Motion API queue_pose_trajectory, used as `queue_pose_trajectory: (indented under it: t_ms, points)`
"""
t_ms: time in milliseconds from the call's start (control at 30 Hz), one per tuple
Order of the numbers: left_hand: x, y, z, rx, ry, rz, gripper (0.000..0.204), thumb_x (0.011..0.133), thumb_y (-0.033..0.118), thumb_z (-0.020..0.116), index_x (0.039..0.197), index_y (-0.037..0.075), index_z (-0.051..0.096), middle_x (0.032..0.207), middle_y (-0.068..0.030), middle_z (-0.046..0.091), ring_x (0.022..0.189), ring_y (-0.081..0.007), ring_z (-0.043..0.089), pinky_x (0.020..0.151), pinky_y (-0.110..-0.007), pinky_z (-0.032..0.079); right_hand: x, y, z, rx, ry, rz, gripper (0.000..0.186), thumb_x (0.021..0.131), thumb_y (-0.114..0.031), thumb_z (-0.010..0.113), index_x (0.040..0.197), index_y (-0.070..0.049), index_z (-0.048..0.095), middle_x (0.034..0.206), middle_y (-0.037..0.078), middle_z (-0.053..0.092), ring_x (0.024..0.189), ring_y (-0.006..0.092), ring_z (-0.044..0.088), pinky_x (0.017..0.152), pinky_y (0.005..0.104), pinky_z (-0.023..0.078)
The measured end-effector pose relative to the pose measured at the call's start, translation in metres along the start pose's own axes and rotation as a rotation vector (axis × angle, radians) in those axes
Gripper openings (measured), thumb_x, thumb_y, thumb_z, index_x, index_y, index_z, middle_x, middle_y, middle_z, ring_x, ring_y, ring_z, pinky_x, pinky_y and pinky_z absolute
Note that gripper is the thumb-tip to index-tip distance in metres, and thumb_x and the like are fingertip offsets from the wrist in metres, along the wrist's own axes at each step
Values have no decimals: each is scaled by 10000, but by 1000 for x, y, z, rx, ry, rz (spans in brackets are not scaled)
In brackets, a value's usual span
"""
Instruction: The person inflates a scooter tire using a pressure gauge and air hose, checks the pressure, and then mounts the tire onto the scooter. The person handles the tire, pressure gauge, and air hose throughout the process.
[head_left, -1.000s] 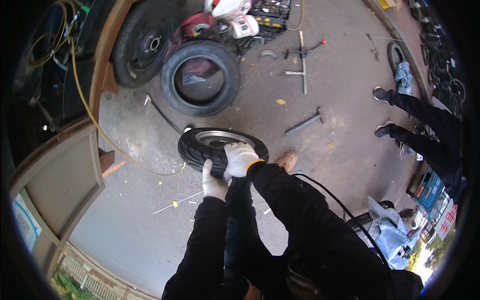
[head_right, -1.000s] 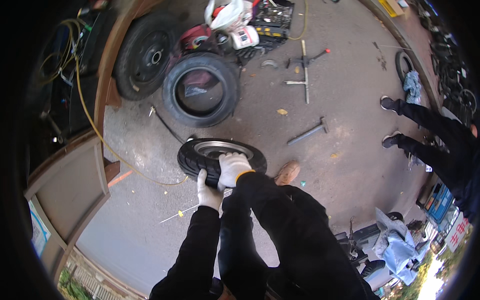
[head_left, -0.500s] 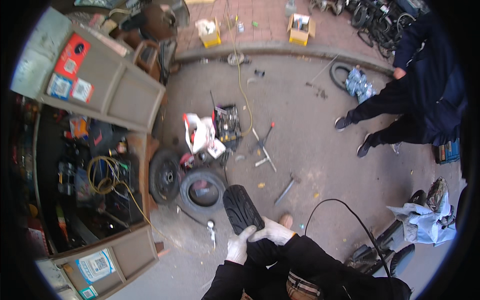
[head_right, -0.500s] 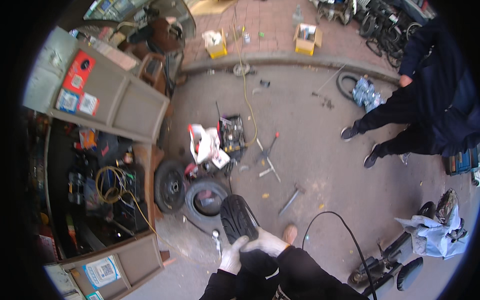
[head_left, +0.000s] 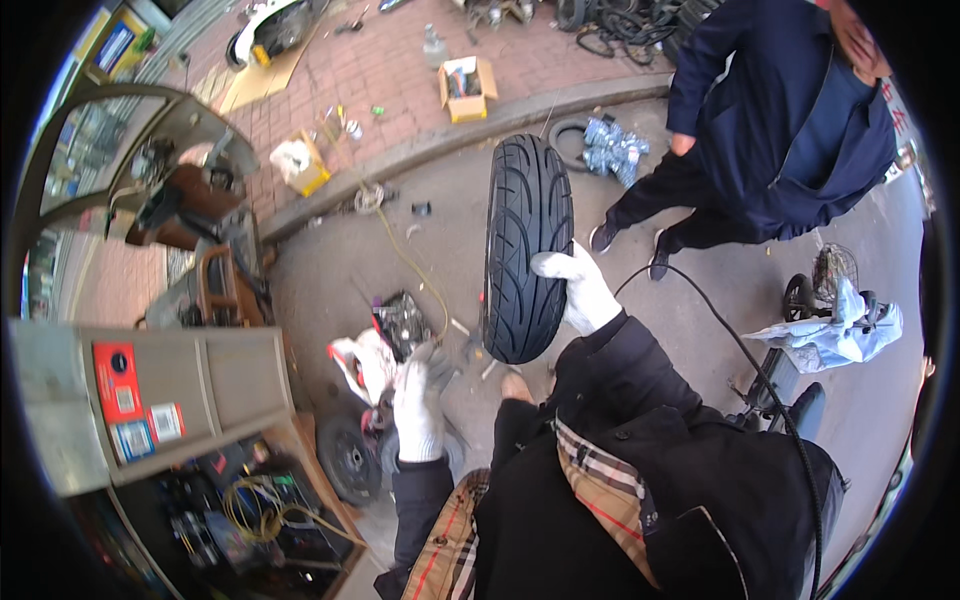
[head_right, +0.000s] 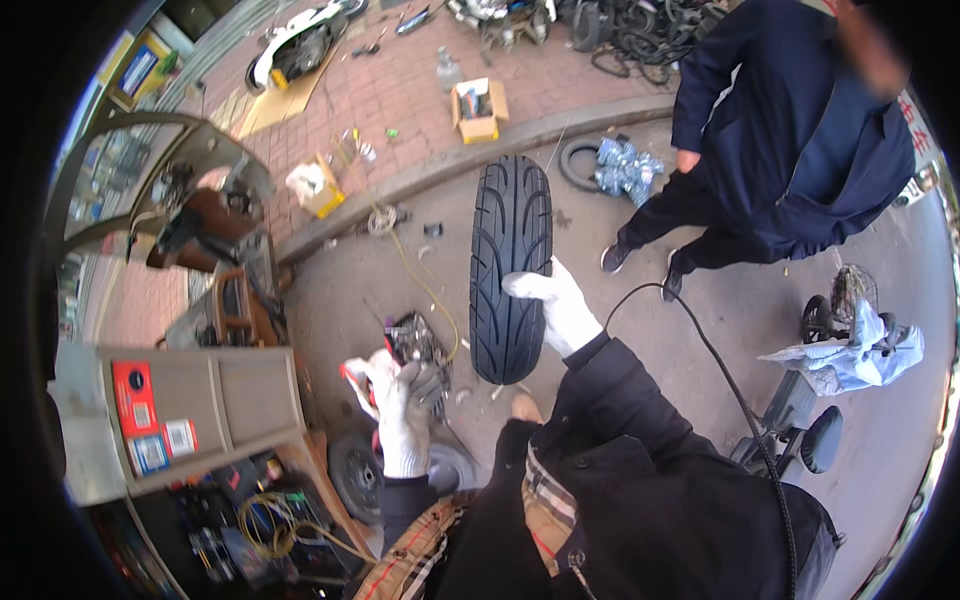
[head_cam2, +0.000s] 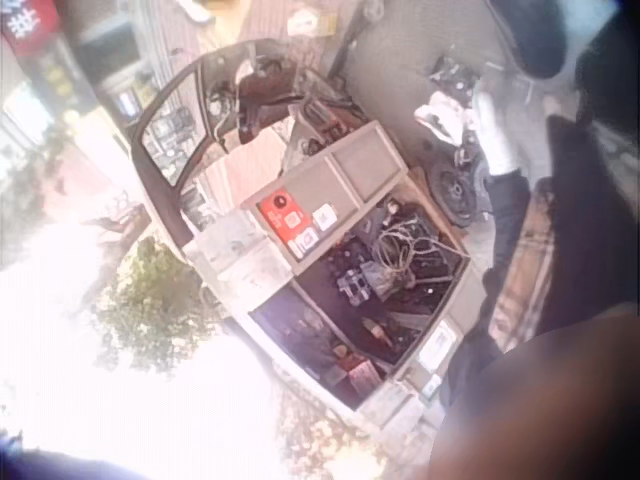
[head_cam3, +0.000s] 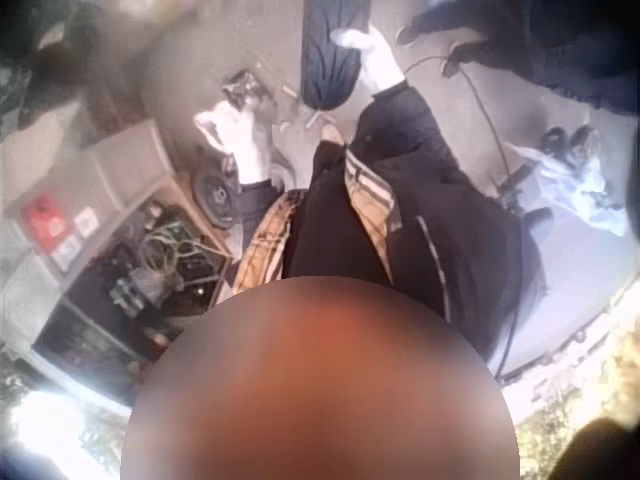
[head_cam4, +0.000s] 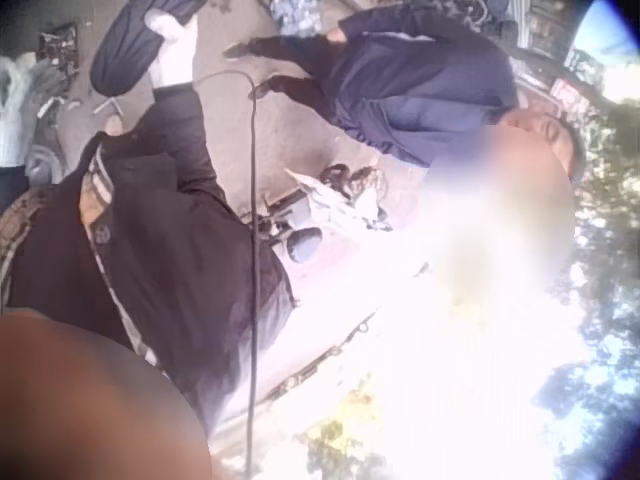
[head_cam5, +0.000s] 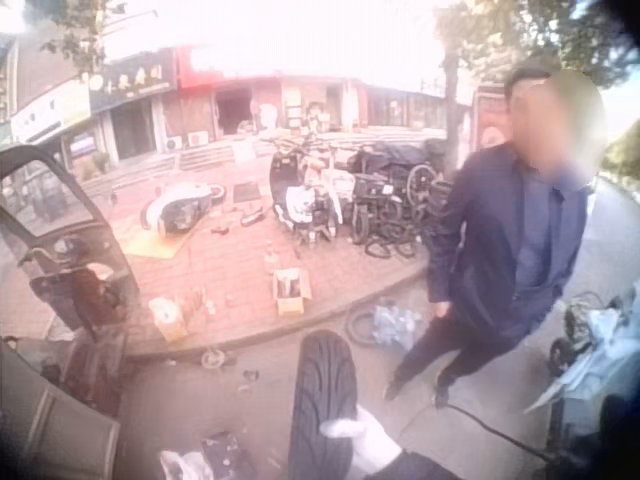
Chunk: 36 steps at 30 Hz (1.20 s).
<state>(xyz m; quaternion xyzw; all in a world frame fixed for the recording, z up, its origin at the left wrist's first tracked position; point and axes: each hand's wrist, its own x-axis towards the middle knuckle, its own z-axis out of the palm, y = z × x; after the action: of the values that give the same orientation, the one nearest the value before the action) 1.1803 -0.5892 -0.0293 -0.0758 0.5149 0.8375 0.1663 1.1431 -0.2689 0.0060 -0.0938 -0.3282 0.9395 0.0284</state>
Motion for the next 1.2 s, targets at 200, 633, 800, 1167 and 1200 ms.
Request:
queue_pose_trajectory:
  t_ms: [200, 633, 800, 1167, 1200]
  points:
    - [214, 89, 16, 139, 73, 7, 457, 1144, 285, 672, 1436, -67, 680, 1294, -176, 781, 1184, -243, 740, 1095, -400, 556, 212, -84, -17, 33, 10, -130, 616, 907, 53, 726, 1505, -5, 587, 1294, 115, 754, 1137, 267, 757, 1048, 446, 626]
    - [554, 143, -107, -19, 934, -195, 379, 1070, 368, 752, 1200, 17, 691, 1069, -193, 734, 969, -379, 734, 908, -554, 617, 736, -131, -29, 44, 326, -134, 235, 906, -134, 755, 1118, -34, 738, 1158, 123, 794, 1050, 325, 778, 1024, 488, 644]
    - [751, 188, -131, 34, 975, -294, 429, 1073, 358, 741, 1291, -8, 697, 1127, -173, 731, 1047, -347, 749, 889, -532, 636, 954, -139, 61, -29, 352, -140, 481, 865, -159, 730, 1306, 32, 727, 1303, 170, 784, 1152, 352, 769, 1095, 493, 614]
    - [1276, 504, -15, 44, 481, -133, 674, 1061, 475, 779, 1477, -33, 627, 1325, -171, 720, 1248, -297, 703, 1069, -469, 571, 1328, -217, 319, 56, -42, 1, 643, 925, -250, 803, 1450, 77, 627, 1361, 201, 754, 1193, 360, 766, 1085, 502, 638]
    - [1322, 517, 0, -20, 467, -187, 646, 1080, 475, 758, 1462, -24, 610, 1363, -179, 690, 1322, -325, 673, 1104, -510, 570, 1360, -225, 326, 52, -122, 6, 663, 941, -295, 836, 1452, 70, 625, 1351, 190, 758, 1184, 353, 767, 1081, 507, 642]
